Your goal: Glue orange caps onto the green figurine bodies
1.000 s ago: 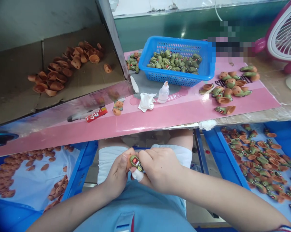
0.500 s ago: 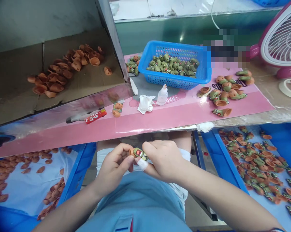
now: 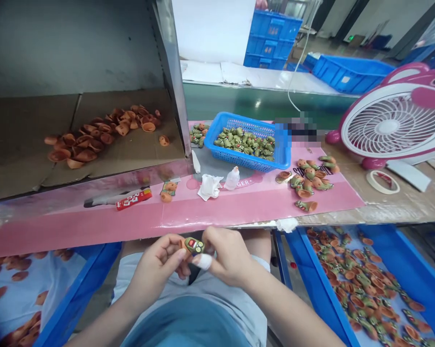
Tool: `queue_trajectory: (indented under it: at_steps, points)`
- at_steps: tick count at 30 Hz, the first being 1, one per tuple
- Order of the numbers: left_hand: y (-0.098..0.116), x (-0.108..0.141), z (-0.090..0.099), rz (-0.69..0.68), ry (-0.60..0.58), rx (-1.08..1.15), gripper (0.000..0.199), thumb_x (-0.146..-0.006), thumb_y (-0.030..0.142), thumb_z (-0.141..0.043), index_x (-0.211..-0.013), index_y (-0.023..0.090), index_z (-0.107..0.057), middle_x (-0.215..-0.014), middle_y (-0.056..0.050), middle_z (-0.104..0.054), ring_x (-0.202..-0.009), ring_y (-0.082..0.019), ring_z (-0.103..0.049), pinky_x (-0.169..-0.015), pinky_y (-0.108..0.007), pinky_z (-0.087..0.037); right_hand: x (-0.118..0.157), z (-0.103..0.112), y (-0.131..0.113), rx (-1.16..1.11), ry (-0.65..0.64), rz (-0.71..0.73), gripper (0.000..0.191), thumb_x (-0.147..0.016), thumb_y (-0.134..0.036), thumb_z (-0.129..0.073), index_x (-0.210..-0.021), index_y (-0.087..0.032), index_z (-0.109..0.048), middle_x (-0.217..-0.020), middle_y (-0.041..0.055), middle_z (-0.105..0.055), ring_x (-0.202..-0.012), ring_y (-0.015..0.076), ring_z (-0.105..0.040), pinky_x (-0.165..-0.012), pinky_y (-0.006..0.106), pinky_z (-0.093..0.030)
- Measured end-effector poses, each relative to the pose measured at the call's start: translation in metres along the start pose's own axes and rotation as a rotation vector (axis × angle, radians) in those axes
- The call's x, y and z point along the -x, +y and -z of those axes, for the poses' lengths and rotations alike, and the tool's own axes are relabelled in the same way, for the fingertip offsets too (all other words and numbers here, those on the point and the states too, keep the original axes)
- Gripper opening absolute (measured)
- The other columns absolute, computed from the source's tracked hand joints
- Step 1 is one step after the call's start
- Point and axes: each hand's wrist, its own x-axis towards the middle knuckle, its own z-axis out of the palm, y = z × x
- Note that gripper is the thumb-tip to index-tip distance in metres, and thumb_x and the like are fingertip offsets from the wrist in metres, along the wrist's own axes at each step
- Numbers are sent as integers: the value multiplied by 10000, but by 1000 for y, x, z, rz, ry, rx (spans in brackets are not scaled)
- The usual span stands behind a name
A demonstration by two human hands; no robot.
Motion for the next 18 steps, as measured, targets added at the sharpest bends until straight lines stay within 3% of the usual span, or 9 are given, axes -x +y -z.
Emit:
queue_trajectory:
  at_steps: [3, 5, 7, 9, 12, 14, 18]
  points:
    - [-2, -7, 3, 8, 32, 106, 234, -760, 347, -546, -799, 140, -443, -641, -9, -602, -473, -99, -557, -434, -196, -447, -21, 4, 31, -76, 463, -125, 323, -835, -478, -239, -926, -199, -373, -872, 54, -485, -669, 126, -470, -613, 265, -399]
    - [-3, -11, 3, 10, 61, 190, 255, -756, 362, -546, -813, 141, -431, -651, -19, -614, -491, -109, -575, -437, -197, -457, -39, 8, 54, -50, 609, -199, 339, -840, -429, -266, -1092, -202, -250, -1097, 117, -395, -859, 156, -465, -709, 307, -407]
    - [-2, -12, 2, 0, 95, 248, 259, -764, 368, -532, -825, 140, -426, -650, -21, -617, -500, -108, -581, -441, -189, -460, -55, 10, 76, -33, 629, -249, 505, -773, -425, -427, -1163, -196, -204, -1192, 148, -328, -980, 194, -430, -764, 340, -399]
    - [0, -11, 1, -19, 106, 272, 251, -774, 367, -515, -823, 137, -426, -642, -17, -612, -492, -99, -573, -447, -186, -463, -68, 11, 92, -18, 586, -285, 597, -681, -403, -548, -1160, -181, -269, -1172, 148, -369, -1014, 233, -417, -806, 385, -379]
    - [1, -9, -1, -50, 106, 280, 234, -781, 355, -506, -820, 140, -423, -631, -3, -602, -472, -87, -556, -450, -191, -469, -79, 9, 104, -8, 505, -321, 468, -621, -375, -591, -1011, -176, -426, -966, 90, -505, -917, 252, -459, -799, 443, -362]
    - [1, -7, 0, -66, 119, 282, 218, -787, 345, -499, -811, 144, -417, -624, 5, -597, -461, -82, -545, -447, -193, -468, -79, 9, 103, -20, 484, -316, 373, -643, -383, -565, -937, -183, -454, -864, 53, -523, -836, 229, -483, -762, 429, -382]
    - [0, -7, 2, -107, 154, 273, 197, -800, 334, -482, -791, 155, -401, -618, 12, -599, -449, -82, -542, -439, -196, -465, -56, 9, 83, -69, 521, -242, 306, -742, -412, -461, -955, -195, -426, -855, 38, -502, -764, 171, -506, -691, 341, -422]
